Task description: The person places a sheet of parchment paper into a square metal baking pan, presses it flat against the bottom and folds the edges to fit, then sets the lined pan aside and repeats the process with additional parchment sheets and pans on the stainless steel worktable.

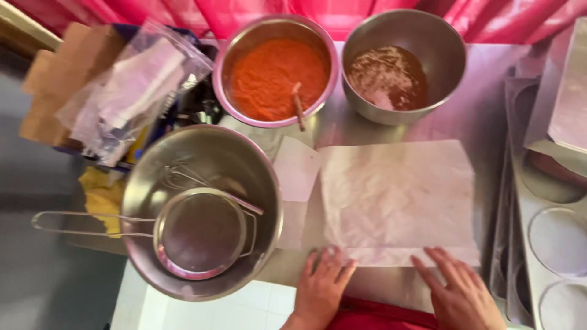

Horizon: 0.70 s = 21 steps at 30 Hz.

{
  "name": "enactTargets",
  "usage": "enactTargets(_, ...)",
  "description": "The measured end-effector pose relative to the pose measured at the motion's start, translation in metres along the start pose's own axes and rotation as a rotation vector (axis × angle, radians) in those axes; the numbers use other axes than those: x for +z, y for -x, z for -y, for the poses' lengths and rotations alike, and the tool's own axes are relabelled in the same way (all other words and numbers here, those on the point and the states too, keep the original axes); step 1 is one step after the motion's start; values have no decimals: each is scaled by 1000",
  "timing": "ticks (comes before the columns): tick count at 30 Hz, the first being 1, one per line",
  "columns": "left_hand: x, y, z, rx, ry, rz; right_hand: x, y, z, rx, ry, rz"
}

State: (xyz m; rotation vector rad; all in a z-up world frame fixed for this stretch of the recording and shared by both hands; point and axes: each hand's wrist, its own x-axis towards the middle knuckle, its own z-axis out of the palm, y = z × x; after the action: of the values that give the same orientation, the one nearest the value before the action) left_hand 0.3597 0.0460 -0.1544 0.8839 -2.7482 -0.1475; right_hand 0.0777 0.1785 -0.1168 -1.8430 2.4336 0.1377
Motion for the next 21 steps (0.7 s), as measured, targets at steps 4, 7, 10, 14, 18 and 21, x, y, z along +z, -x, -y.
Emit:
enactTargets(4,-1,-14,6,22,86,-2,90,3,-24,-251,-36,-39)
enactTargets(7,-12,-5,10,-6,72,7,108,0,-27,-243,95,7)
enactTargets(10,-21,6,16,-33,39,25,48,-10,0,-160,267,286)
enactTargets(14,-12,21,26,-107,-43,-10,9,-23,13,-91,452,627)
enactTargets(18,9,26,21,-103,-65,-91,57,-15,-11,-98,428,507)
enactTargets(21,65,17,5,-188,-121,-160,138,-15,-39,-146,266,123)
